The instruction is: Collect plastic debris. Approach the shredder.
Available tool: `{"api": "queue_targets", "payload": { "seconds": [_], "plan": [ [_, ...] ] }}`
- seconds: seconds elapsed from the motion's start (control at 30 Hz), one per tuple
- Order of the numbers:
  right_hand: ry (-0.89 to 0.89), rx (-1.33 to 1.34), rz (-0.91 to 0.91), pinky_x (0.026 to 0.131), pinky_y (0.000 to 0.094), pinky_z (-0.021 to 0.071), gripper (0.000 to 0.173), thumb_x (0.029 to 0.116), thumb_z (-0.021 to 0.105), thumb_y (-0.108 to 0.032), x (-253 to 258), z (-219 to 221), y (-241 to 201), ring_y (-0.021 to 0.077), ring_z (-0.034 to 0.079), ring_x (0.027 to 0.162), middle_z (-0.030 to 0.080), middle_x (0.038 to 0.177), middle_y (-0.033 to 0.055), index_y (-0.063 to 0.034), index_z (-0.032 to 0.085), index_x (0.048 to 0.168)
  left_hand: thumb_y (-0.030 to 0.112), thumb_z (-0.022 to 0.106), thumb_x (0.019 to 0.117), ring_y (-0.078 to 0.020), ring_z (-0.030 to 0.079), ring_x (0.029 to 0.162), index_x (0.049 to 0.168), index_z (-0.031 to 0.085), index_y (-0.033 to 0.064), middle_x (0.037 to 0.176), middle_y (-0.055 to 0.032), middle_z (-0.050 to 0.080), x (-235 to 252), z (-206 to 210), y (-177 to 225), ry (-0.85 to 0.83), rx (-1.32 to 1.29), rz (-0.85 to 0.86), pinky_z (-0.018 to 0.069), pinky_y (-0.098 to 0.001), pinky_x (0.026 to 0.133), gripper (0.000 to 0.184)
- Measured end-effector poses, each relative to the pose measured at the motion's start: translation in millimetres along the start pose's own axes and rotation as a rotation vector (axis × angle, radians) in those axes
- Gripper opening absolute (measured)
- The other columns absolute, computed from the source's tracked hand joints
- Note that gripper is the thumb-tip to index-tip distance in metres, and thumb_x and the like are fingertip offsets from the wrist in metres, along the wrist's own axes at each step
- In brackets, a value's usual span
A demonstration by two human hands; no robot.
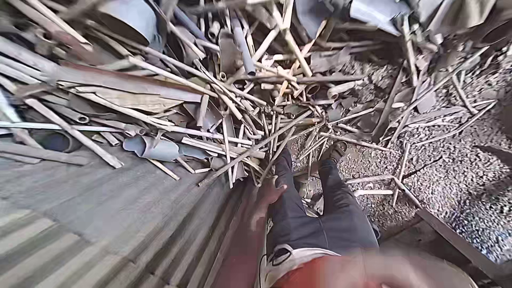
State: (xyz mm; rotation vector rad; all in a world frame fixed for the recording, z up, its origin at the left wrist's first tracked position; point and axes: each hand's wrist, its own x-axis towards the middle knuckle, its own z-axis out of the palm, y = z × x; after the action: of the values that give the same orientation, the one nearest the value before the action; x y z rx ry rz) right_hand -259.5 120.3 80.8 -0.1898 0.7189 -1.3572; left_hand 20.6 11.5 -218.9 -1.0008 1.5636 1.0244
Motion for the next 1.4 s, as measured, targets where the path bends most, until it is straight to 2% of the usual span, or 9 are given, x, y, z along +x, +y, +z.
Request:
{"api": "queue_targets", "payload": {
  "seconds": [0.07,0.13,0.2,0.27,0.47,0.77,0.87,1.13,1.4],
  "plan": [
    [0.511,-0.315,0.141,0.102,0.0406,0.0555,0.067,0.0968,0.064,-0.050,6,-114,88,0.0229,0.065,0.121,0.067,0.134,0.0089,-0.0081,0.049,0.147,0.068,0.061,0.0877,-0.0321,0.053,0.138,0.150,0.053,0.0142,0.150,-0.0141,0.055,32,35,-9,0.004,0.115,0.040,0.0442,-0.0575,0.111,0.083],
    [0.816,-0.811,0.678,0.106,0.0480,0.0490,0.088,0.0890,0.077,-0.041,-24,-210,174,0.0320,0.060,0.128,0.058,0.143,0.0194,-0.0024,0.035,0.157,0.062,0.060,0.0954,-0.0343,0.028,0.154,0.159,0.036,0.0126,0.166,-0.0161,0.031,43,26,11,-0.279,0.153,-0.056,0.0273,-0.0562,0.123,0.084],
    [0.775,-0.914,1.232,0.109,0.0635,0.0414,0.101,0.0846,0.081,-0.050,-65,-262,246,0.0458,0.053,0.133,0.052,0.146,0.0290,-0.0037,0.031,0.159,0.054,0.064,0.0941,-0.0333,0.021,0.156,0.159,0.037,0.0133,0.168,-0.0132,0.026,62,33,13,-0.323,0.229,-0.091,0.0230,-0.0544,0.124,0.082],
    [0.682,-0.696,1.479,0.115,0.0590,0.0372,0.094,0.0900,0.076,-0.050,-82,-275,288,0.0427,0.048,0.138,0.049,0.149,0.0284,-0.0043,0.031,0.159,0.053,0.063,0.0944,-0.0337,0.015,0.158,0.158,0.039,0.0142,0.170,-0.0110,0.024,83,42,4,-0.347,0.292,-0.066,0.0151,-0.0564,0.126,0.079],
    [0.802,-0.539,1.524,0.114,0.0561,0.0392,0.113,0.0779,0.087,-0.050,-81,-297,348,0.0398,0.051,0.136,0.052,0.146,0.0269,-0.0045,0.024,0.160,0.048,0.064,0.0982,-0.0308,0.045,0.145,0.156,0.042,0.0100,0.157,-0.0159,0.046,174,23,11,-0.225,-0.030,-0.034,0.0368,-0.0517,0.120,0.073],
    [0.981,-0.735,1.362,0.103,0.0649,0.0458,0.086,0.0795,0.083,-0.055,-109,-313,360,0.0454,0.060,0.124,0.062,0.135,0.0269,-0.0133,0.053,0.149,0.035,0.065,0.0994,-0.0346,0.047,0.142,0.157,0.035,0.0027,0.154,-0.0227,0.046,335,-129,137,0.857,-0.272,0.020,0.0389,-0.0490,0.117,0.073],
    [0.982,-0.718,1.347,0.108,0.0621,0.0430,0.086,0.0794,0.082,-0.057,-118,-318,365,0.0415,0.058,0.129,0.061,0.139,0.0235,-0.0126,0.054,0.148,0.041,0.070,0.0958,-0.0341,0.060,0.127,0.149,0.051,0.0083,0.141,-0.0185,0.060,343,-149,170,0.860,-0.224,-0.114,0.0493,-0.0532,0.105,0.065],
    [0.971,-0.697,1.323,0.110,0.0599,0.0423,0.078,0.0818,0.076,-0.061,-136,-334,363,0.0353,0.058,0.130,0.063,0.139,0.0158,-0.0191,0.058,0.145,0.059,0.074,0.0873,-0.0386,0.063,0.122,0.165,0.012,0.0087,0.136,-0.0240,0.062,364,-158,197,0.687,-0.153,-0.234,0.0490,-0.0583,0.103,0.111],
    [0.979,-0.670,1.229,0.109,0.0609,0.0429,0.073,0.0823,0.082,-0.049,-139,-337,348,0.0400,0.058,0.130,0.061,0.138,0.0232,-0.0121,0.061,0.142,0.042,0.071,0.0954,-0.0396,0.060,0.127,0.164,0.021,0.0113,0.141,-0.0241,0.058,382,-140,183,0.786,-0.193,-0.185,0.0471,-0.0579,0.105,0.090]
  ]
}}
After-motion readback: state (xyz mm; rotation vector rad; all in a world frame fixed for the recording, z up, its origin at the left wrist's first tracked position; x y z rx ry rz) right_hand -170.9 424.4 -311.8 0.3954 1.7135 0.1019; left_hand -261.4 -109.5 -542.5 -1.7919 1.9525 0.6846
